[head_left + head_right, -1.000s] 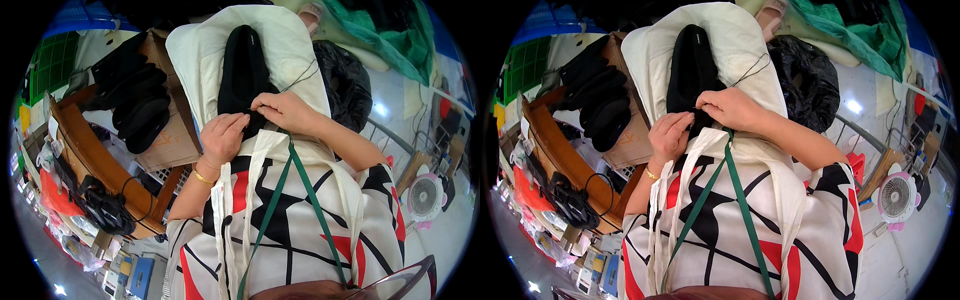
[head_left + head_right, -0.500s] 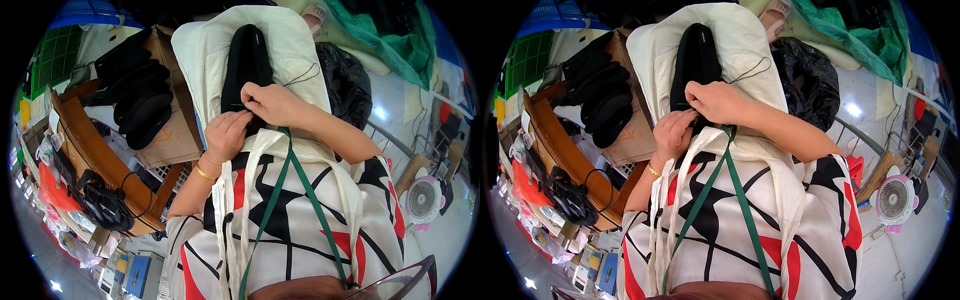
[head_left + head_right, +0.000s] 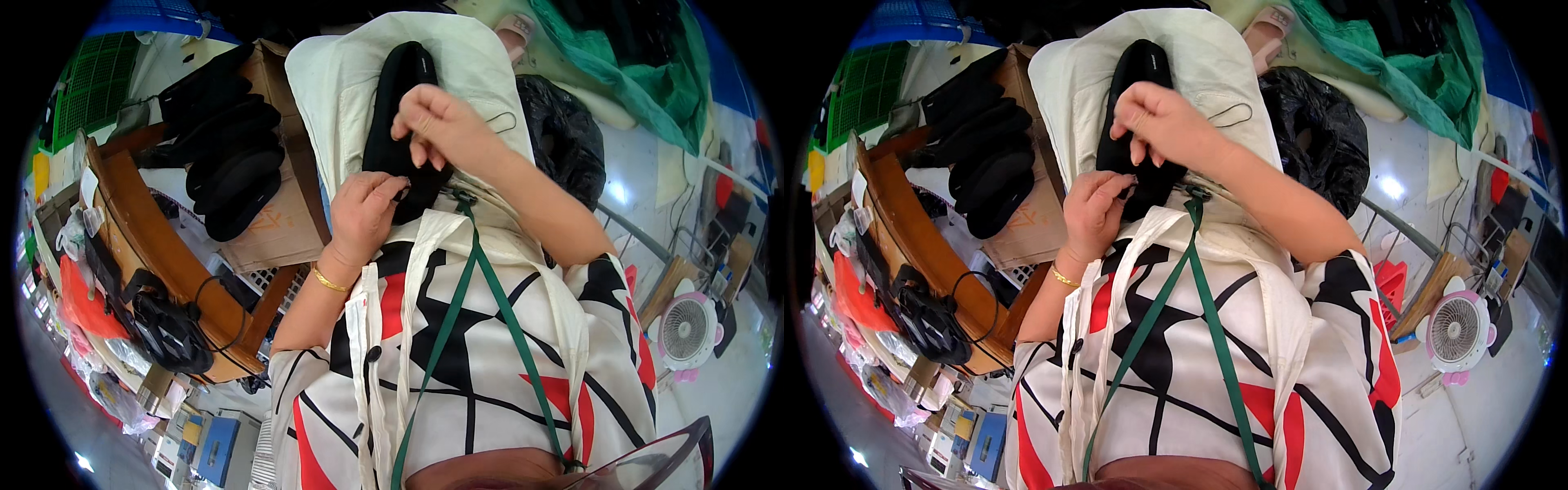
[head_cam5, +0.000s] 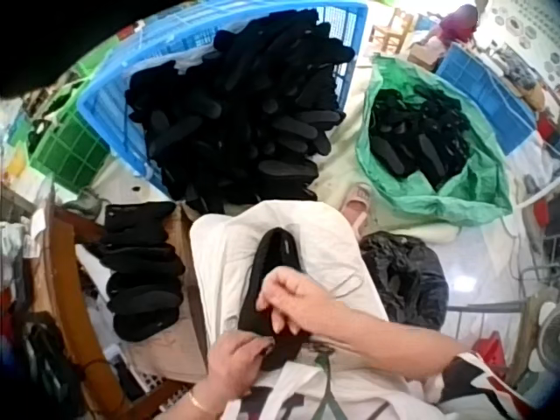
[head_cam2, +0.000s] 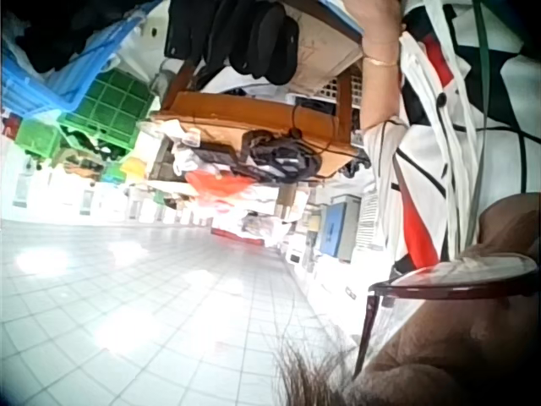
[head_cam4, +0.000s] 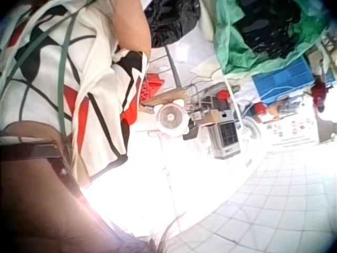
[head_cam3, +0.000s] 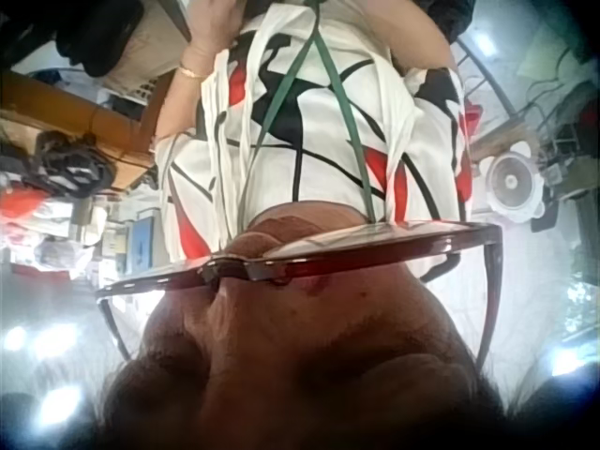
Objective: The person sits on the floor and sews black slip-on shoes by hand using a needle and thread. They repeatedly pick up shoes from a nearby blue crate, stitch the edges, and place the finished shoes into a green bag.
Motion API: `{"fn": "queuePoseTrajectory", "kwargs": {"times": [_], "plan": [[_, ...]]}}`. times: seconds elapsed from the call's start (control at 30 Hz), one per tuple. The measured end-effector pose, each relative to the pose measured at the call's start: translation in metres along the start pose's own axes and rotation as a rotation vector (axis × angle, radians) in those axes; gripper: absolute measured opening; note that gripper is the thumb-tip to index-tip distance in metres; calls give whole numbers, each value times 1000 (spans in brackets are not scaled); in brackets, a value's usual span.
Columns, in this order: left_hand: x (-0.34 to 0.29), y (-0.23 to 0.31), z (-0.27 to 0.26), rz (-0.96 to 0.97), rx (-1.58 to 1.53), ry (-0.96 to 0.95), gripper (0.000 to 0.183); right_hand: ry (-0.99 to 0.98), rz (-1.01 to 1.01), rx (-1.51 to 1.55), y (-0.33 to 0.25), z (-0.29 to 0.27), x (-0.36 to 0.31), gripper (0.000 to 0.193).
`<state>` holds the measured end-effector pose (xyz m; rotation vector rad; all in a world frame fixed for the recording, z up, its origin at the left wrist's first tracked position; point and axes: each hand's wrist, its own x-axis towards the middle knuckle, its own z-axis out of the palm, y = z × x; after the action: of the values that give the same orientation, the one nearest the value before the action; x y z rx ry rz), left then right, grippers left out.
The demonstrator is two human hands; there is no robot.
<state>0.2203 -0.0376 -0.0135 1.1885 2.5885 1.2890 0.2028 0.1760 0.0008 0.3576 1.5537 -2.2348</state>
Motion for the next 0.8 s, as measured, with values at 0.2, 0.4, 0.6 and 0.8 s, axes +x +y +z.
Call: {"fn": "queuePoseTrajectory", "kwargs": {"times": [0.2, 0.4, 0.6, 0.8], "plan": [[8, -1, -7, -86, -58, -86, 27, 82, -395, 203, -68, -86, -10, 13], [18, 0, -11, -106, -124, -186, 27, 888, -1154, -90, -167, -169, -65, 17], [19, 1, -10, -140, -114, -182, 24, 640, -659, -362, -74, -94, -33, 18], [14, 3, -7, -171, -68, -100, 21, -33, -213, -763, 6, -9, -48, 12]]}}
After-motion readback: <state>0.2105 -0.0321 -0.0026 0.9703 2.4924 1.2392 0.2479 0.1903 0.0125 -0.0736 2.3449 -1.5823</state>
